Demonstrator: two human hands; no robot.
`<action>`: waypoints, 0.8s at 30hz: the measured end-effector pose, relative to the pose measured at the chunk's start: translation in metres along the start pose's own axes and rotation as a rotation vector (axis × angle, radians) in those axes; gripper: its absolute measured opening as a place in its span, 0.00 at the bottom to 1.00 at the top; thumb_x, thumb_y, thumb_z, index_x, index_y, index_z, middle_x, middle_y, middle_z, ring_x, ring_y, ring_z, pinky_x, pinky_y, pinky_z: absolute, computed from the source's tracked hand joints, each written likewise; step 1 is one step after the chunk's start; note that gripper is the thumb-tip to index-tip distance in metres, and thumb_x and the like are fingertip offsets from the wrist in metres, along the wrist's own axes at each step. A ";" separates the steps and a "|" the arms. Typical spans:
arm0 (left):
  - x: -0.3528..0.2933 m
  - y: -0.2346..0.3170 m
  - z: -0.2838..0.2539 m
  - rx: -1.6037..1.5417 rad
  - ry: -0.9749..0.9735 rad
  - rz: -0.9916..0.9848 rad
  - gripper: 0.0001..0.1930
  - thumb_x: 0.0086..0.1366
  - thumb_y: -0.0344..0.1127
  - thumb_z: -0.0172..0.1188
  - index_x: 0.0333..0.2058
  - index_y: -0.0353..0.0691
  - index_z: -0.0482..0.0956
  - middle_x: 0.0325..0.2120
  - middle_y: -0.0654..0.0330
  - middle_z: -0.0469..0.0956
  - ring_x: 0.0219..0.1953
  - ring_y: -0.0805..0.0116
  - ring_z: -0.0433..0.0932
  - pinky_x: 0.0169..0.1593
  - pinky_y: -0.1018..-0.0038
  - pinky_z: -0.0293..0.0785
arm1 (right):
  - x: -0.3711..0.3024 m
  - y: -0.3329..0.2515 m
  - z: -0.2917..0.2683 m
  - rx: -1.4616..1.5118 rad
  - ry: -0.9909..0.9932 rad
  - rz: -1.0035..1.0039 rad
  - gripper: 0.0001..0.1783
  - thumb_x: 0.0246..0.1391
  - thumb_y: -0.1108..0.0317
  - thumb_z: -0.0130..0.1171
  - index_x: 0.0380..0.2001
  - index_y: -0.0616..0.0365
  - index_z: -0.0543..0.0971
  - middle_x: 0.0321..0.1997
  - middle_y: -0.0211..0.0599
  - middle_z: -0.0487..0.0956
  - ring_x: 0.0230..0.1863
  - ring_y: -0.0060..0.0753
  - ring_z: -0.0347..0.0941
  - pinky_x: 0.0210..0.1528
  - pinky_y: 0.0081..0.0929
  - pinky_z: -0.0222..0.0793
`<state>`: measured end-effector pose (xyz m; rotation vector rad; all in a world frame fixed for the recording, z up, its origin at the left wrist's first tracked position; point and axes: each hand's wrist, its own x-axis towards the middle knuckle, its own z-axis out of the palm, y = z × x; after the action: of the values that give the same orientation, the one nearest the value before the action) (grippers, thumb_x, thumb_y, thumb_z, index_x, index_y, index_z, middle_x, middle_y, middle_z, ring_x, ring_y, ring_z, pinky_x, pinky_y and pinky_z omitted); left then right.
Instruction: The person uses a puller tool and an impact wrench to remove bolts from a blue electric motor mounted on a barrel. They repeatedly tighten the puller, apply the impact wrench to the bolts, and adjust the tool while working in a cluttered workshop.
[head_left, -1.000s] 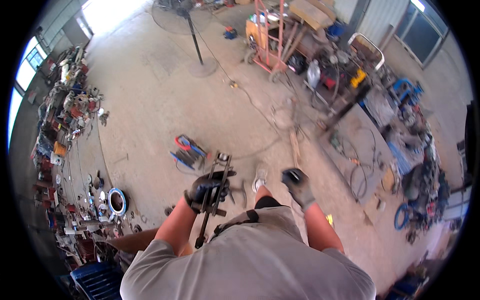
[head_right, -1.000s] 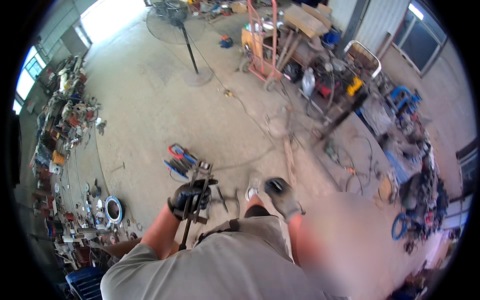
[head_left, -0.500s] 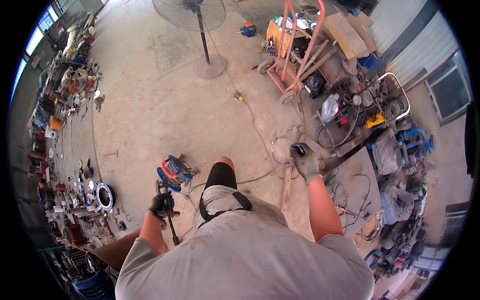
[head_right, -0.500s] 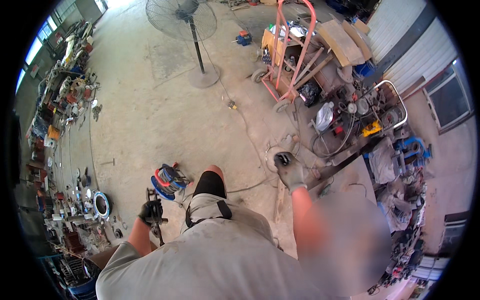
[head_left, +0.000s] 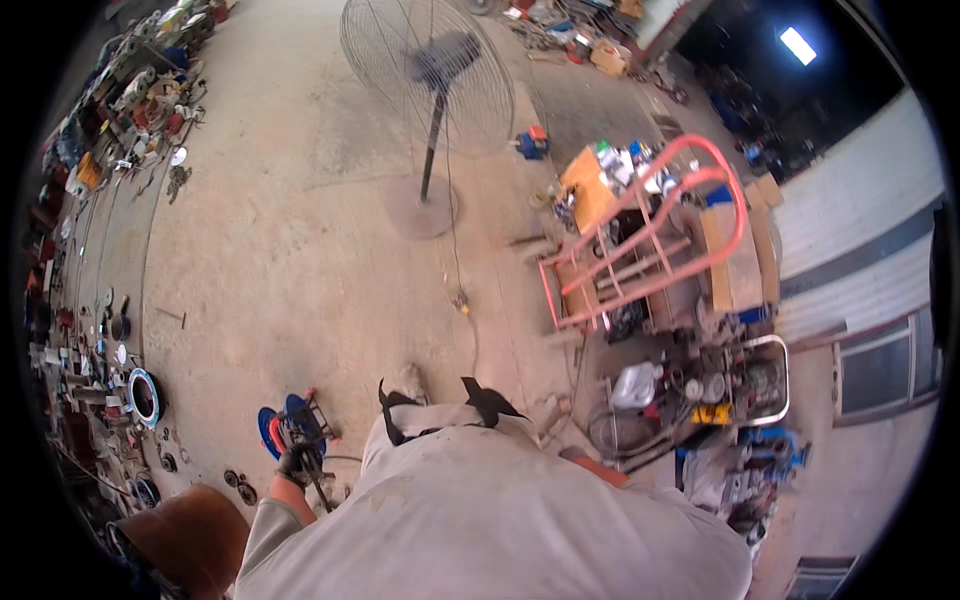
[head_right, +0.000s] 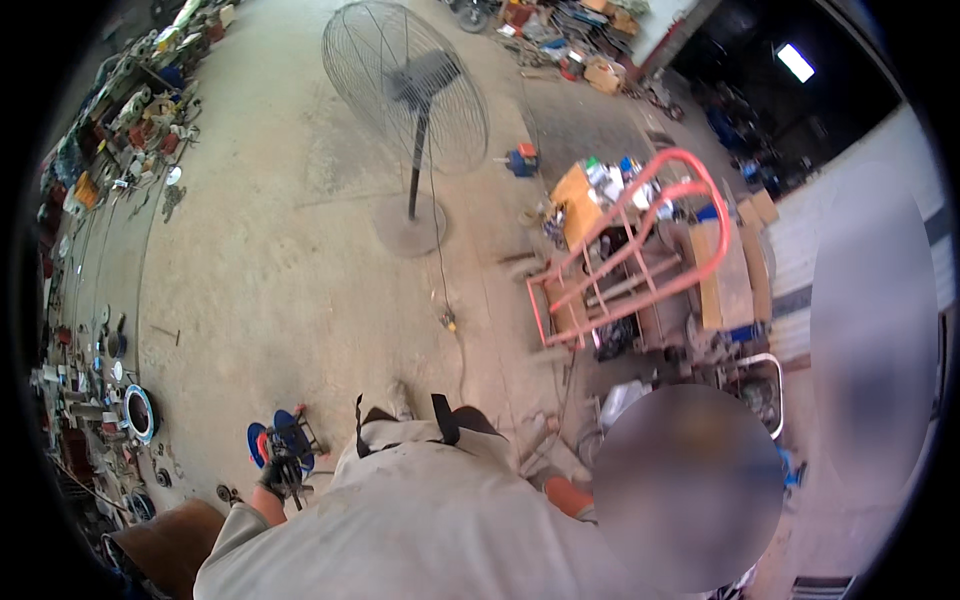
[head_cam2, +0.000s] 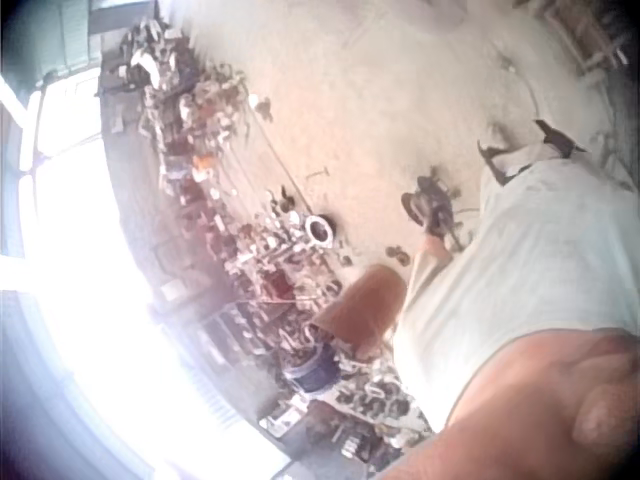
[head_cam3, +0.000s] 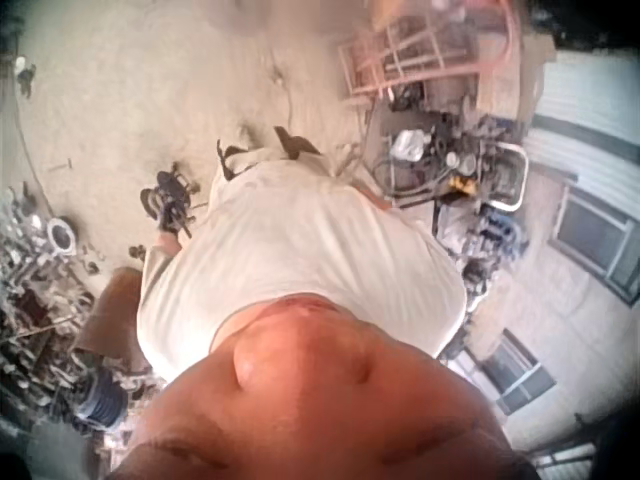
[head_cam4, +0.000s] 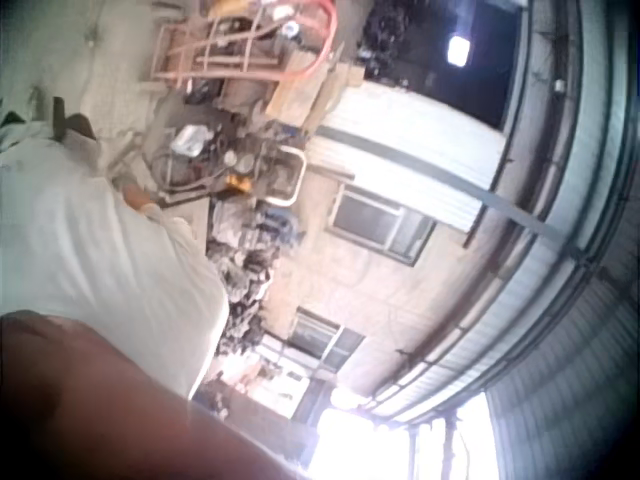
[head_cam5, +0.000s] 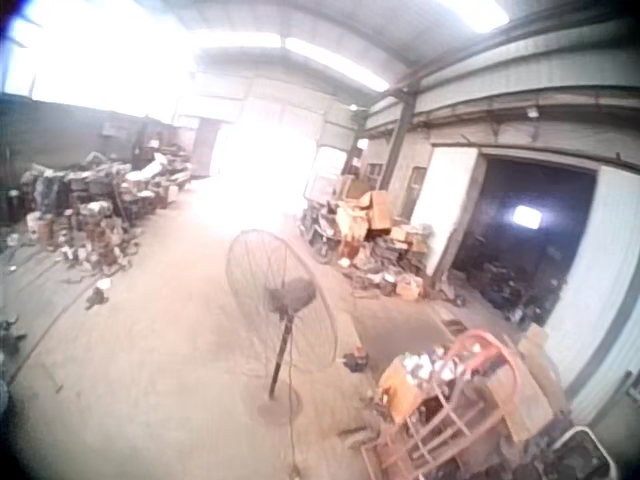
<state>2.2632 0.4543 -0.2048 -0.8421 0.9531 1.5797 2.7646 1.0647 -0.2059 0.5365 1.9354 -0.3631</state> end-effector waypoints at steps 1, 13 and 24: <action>0.007 0.011 0.019 0.005 0.010 0.000 0.09 0.71 0.37 0.58 0.38 0.39 0.81 0.28 0.54 0.83 0.30 0.55 0.83 0.38 0.57 0.83 | 0.003 0.007 -0.027 -0.056 -0.108 -0.026 0.29 0.70 0.42 0.45 0.60 0.44 0.83 0.59 0.39 0.85 0.59 0.37 0.82 0.61 0.41 0.75; 0.064 -0.070 0.265 -0.365 0.210 0.130 0.09 0.71 0.37 0.58 0.39 0.38 0.81 0.29 0.54 0.83 0.31 0.55 0.83 0.39 0.58 0.83 | 0.332 0.155 -0.590 0.163 0.498 0.121 0.39 0.64 0.30 0.47 0.59 0.48 0.84 0.65 0.50 0.80 0.65 0.57 0.77 0.65 0.50 0.73; 0.104 -0.239 0.565 -0.856 0.387 0.221 0.09 0.71 0.37 0.57 0.39 0.38 0.81 0.29 0.54 0.83 0.32 0.55 0.83 0.40 0.58 0.83 | 0.385 -0.067 -1.128 0.318 0.925 -0.764 0.39 0.50 0.48 0.73 0.64 0.51 0.77 0.63 0.47 0.81 0.62 0.53 0.79 0.66 0.43 0.75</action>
<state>2.4527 1.0363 -0.0895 -1.7267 0.6141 2.0947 1.7175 1.6270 -0.0977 0.1158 2.9825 -1.0567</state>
